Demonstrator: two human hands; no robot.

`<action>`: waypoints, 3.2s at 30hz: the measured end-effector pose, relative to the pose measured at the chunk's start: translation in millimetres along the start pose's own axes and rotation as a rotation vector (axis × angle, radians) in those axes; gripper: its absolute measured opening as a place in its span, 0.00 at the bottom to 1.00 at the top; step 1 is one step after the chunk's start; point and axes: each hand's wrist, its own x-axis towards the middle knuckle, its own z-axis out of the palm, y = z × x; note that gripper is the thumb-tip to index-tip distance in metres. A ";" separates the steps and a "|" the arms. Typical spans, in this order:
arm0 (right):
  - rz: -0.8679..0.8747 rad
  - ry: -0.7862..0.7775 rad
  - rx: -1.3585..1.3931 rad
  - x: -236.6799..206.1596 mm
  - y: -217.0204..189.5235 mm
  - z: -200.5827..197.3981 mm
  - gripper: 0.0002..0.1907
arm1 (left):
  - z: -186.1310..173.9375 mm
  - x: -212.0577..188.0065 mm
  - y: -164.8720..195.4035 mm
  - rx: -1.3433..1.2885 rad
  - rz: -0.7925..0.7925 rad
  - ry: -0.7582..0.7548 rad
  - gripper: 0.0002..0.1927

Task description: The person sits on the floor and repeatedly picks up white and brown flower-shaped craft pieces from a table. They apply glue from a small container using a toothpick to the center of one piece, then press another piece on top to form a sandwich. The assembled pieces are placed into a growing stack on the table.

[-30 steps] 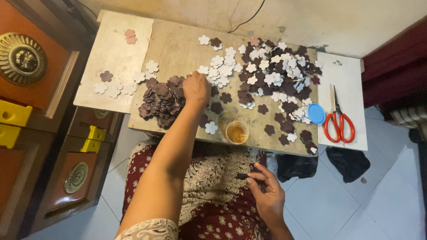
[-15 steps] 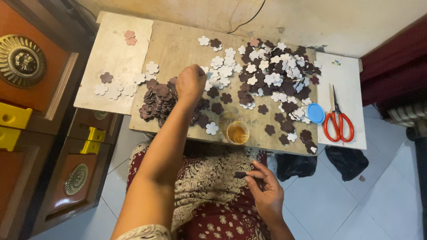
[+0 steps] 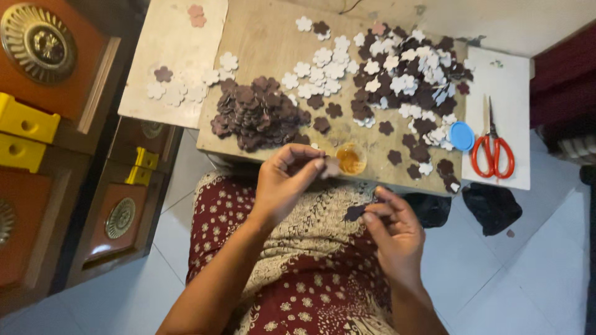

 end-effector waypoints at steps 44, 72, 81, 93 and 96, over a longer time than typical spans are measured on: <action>0.270 -0.372 -0.389 -0.9 -47.5 39.4 0.35 | -22.2 -84.3 -24.4 -0.045 -0.370 -0.197 0.24; 0.215 -0.274 -0.162 2.8 -29.3 37.3 0.31 | -27.2 -84.1 -19.9 -0.053 -0.326 -0.177 0.38; 0.364 -0.270 -0.048 -6.6 -23.4 40.4 0.36 | -21.0 -86.6 -18.3 -0.046 -0.317 -0.137 0.37; 0.333 -0.275 -0.036 -6.3 -23.2 43.7 0.37 | -18.9 -87.1 -19.2 -0.066 -0.296 -0.082 0.35; 0.331 -0.280 -0.025 -5.8 -21.9 43.0 0.37 | -20.7 -85.8 -20.1 -0.064 -0.299 -0.082 0.35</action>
